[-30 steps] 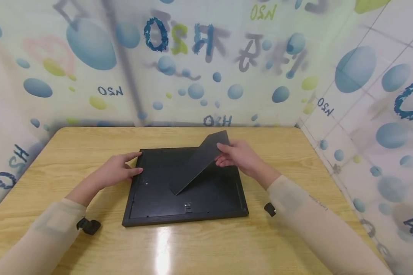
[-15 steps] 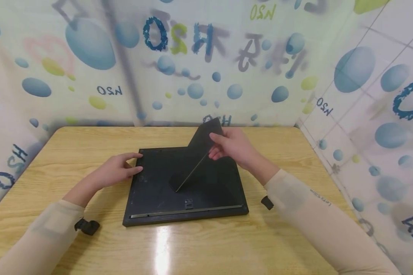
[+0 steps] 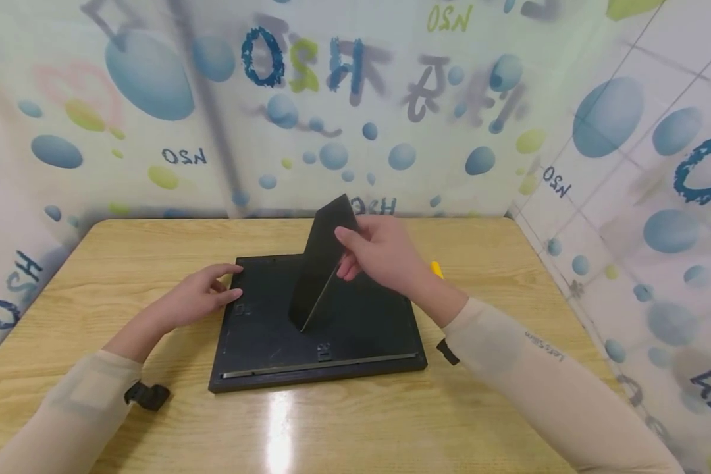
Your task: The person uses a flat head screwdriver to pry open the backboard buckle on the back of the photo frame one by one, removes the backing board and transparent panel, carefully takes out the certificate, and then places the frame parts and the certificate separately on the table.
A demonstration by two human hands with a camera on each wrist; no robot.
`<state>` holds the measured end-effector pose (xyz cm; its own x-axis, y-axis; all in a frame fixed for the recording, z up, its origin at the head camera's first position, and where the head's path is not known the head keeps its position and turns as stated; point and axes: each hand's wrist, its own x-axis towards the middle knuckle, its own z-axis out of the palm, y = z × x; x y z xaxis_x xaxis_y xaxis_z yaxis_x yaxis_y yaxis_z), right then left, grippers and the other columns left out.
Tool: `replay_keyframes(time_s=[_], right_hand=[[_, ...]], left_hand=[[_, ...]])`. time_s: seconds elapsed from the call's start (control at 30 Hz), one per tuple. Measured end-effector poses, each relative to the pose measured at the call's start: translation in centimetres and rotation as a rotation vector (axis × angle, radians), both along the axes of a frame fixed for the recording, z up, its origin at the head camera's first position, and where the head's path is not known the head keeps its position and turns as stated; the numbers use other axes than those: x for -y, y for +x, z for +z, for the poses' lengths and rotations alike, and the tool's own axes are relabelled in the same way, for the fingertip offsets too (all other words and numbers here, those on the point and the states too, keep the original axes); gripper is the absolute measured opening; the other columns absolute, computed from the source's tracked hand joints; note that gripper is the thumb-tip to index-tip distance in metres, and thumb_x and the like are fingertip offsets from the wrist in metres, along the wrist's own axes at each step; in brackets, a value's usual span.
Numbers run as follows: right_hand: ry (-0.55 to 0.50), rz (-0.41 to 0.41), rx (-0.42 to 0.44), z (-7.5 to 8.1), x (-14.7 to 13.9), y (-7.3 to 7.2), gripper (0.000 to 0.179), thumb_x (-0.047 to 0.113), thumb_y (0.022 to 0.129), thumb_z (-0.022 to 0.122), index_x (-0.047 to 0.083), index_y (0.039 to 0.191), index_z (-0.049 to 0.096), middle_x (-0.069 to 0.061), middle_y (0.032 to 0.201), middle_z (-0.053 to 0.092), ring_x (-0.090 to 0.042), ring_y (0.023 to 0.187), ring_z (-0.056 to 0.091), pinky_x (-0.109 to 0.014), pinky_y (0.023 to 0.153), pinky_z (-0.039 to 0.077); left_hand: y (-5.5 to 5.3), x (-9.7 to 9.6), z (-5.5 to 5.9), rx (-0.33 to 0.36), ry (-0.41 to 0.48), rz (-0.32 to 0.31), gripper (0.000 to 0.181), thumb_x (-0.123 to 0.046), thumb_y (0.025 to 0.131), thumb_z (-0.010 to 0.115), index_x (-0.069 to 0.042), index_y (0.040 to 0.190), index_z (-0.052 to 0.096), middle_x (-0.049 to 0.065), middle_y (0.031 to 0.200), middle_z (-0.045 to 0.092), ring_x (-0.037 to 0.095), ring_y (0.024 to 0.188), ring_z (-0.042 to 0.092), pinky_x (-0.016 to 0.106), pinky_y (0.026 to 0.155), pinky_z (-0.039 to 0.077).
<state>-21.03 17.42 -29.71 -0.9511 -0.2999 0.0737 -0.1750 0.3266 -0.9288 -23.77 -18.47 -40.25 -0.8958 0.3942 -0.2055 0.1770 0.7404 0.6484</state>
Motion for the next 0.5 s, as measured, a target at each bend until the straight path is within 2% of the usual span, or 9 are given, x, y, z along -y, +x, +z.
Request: replay_keyframes(time_s=[0.07,0.13,0.2,0.27,0.3,0.37,0.43,0.5], right_hand=[[0.018,0.021,-0.053,0.2,0.4,0.3,0.025,0.017,0.108,0.063,-0.004,0.094,0.067,-0.014,0.074,0.077,-0.021,0.063,0.076,-0.039,0.066,0.067],[0.022,0.033,-0.080,0.4,0.7,0.6,0.024,0.016,0.108,0.063,-0.003,0.093,0.068,-0.015,0.073,0.077,-0.021,0.062,0.076,-0.039,0.065,0.067],[0.025,0.036,-0.103,0.6,1.0,0.9,0.026,0.016,0.108,0.064,-0.002,0.090,0.067,-0.014,0.071,0.076,-0.022,0.061,0.076,-0.039,0.065,0.067],[0.046,0.044,-0.131,0.9,1.5,1.2,0.027,0.016,0.108,0.064,-0.001,0.088,0.067,-0.012,0.070,0.076,-0.022,0.061,0.076,-0.038,0.065,0.066],[0.059,0.051,-0.149,1.2,1.7,1.4,0.029,0.017,0.108,0.064,0.000,0.084,0.066,-0.011,0.069,0.076,-0.022,0.061,0.076,-0.038,0.065,0.066],[0.101,0.062,-0.191,1.6,2.3,1.6,0.033,0.018,0.108,0.065,0.003,0.078,0.063,-0.008,0.067,0.076,-0.020,0.060,0.076,-0.036,0.066,0.066],[0.139,0.069,-0.218,2.1,2.8,1.8,0.035,0.018,0.108,0.065,0.005,0.076,0.063,-0.005,0.066,0.076,-0.018,0.059,0.075,-0.034,0.066,0.065],[0.162,0.069,-0.230,2.4,3.0,2.0,0.038,0.019,0.107,0.065,0.006,0.072,0.060,-0.003,0.065,0.076,-0.016,0.058,0.075,-0.033,0.066,0.064]], left_hand=[[-0.1,0.0,0.1,0.019,0.005,-0.009,0.065,-0.024,0.109,0.061,0.003,0.162,0.035,0.016,0.102,0.070,0.020,0.080,0.060,0.035,0.069,0.049],[-0.2,-0.1,0.2,0.041,0.012,-0.025,0.066,-0.022,0.110,0.061,0.002,0.164,0.032,0.008,0.085,0.062,0.019,0.072,0.054,0.035,0.066,0.046],[-0.3,-0.1,0.4,0.067,0.020,-0.041,0.067,-0.020,0.110,0.060,0.001,0.165,0.029,0.005,0.081,0.052,0.018,0.066,0.047,0.035,0.065,0.043],[-0.4,0.1,0.6,0.081,0.021,-0.062,0.068,-0.020,0.110,0.059,0.002,0.166,0.027,0.016,0.097,0.060,0.021,0.072,0.050,0.036,0.068,0.044],[-0.5,0.2,0.7,0.087,0.020,-0.070,0.069,-0.020,0.110,0.059,0.002,0.167,0.026,0.023,0.112,0.062,0.023,0.078,0.053,0.037,0.071,0.045],[-0.5,0.2,0.7,0.086,0.021,-0.078,0.069,-0.021,0.111,0.058,0.002,0.167,0.026,0.028,0.131,0.057,0.024,0.084,0.054,0.038,0.075,0.045],[-0.5,0.3,0.6,0.084,0.027,-0.083,0.068,-0.021,0.111,0.058,0.002,0.166,0.027,0.029,0.142,0.053,0.024,0.091,0.054,0.038,0.079,0.046],[-0.4,0.2,0.4,0.080,0.041,-0.086,0.067,-0.020,0.110,0.059,0.002,0.166,0.029,0.023,0.128,0.056,0.022,0.086,0.051,0.037,0.077,0.045]])
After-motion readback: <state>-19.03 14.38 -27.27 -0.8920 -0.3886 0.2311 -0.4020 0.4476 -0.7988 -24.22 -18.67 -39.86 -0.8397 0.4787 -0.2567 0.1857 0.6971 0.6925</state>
